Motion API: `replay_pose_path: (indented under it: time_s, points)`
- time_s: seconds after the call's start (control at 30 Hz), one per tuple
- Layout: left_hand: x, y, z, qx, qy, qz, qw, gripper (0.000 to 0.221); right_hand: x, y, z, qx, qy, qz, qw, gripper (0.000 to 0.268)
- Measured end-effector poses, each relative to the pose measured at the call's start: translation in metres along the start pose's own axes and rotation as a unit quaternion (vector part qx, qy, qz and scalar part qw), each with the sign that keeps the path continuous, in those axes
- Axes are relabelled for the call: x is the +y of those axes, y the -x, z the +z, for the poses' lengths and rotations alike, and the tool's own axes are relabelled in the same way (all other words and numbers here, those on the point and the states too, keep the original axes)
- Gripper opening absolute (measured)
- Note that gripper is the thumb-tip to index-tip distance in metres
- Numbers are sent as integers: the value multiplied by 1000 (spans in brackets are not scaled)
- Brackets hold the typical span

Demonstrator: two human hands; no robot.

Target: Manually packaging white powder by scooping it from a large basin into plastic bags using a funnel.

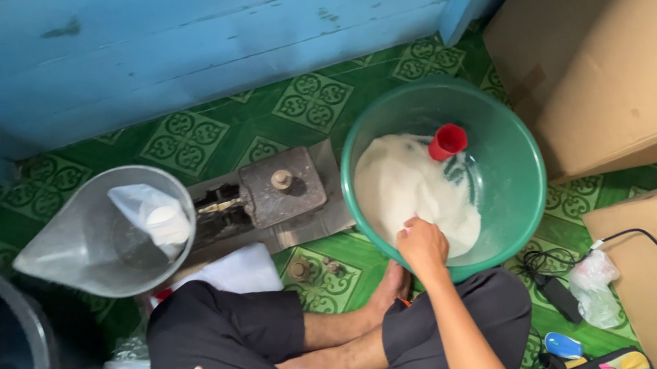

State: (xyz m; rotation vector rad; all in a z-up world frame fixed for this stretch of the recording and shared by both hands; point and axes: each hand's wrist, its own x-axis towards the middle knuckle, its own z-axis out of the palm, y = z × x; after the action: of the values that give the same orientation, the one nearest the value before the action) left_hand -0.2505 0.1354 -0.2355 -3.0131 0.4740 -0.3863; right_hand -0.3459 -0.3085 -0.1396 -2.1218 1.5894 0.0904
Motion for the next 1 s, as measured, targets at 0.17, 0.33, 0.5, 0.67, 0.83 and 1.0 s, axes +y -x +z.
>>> replay_pose_path:
  time_s: [0.17, 0.33, 0.5, 0.67, 0.83, 1.0]
  points:
    - [9, -28, -35, -87, 64, -36, 994, 95, 17, 12, 17, 104, -11, -65, 992, 43]
    - [5, -79, -40, -163, 153, -127, 966, 85, 4, 35, -3, 320, -66, -284, 901, 25]
    - [-1, -130, -10, -111, 177, -159, 965, 80, -29, 64, -8, 345, -107, -358, 861, 31]
    - [9, -165, -19, -124, 231, -204, 943, 69, -84, 99, -2, 263, -177, -375, 871, 24]
    - [9, -167, -25, -128, 242, -223, 936, 66, -169, 133, -11, 184, -231, -446, 845, 29]
    - [3, -181, -56, -222, 250, -243, 911, 68, -243, 134, -10, 160, -273, -506, 802, 43]
